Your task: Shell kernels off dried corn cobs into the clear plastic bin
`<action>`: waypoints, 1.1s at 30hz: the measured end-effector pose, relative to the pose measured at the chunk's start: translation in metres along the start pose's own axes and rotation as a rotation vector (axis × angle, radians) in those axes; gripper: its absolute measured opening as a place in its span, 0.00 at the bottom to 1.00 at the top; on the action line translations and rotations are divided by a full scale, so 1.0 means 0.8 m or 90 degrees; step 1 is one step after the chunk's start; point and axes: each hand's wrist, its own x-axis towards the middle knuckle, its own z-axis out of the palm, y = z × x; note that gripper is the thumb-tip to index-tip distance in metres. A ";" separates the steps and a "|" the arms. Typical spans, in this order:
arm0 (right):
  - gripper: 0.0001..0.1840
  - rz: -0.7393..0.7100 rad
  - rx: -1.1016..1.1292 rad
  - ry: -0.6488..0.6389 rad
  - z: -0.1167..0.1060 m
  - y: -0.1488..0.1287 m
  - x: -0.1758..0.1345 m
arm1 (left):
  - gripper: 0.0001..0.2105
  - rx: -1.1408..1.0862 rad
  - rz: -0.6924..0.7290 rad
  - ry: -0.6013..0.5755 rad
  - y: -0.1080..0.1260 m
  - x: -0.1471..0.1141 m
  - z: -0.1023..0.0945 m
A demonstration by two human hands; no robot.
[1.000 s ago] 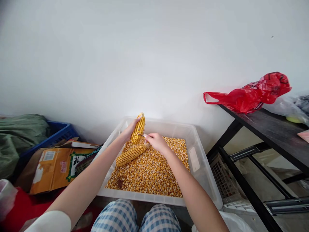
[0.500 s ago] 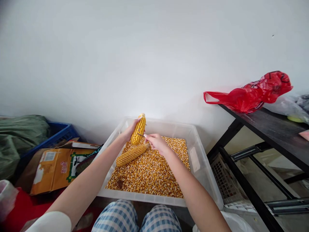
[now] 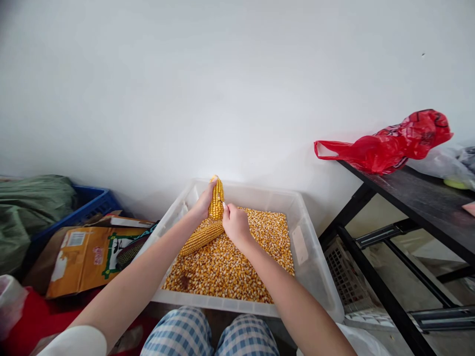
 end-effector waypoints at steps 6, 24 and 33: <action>0.21 -0.009 0.062 -0.090 -0.023 0.009 0.011 | 0.28 -0.057 -0.033 -0.037 0.001 0.007 -0.010; 0.21 -0.070 0.037 -0.149 -0.038 0.008 0.013 | 0.26 -0.014 0.024 -0.010 0.014 0.001 -0.012; 0.21 -0.074 0.025 -0.160 -0.038 0.009 0.012 | 0.22 -0.055 0.055 -0.004 0.011 0.002 -0.012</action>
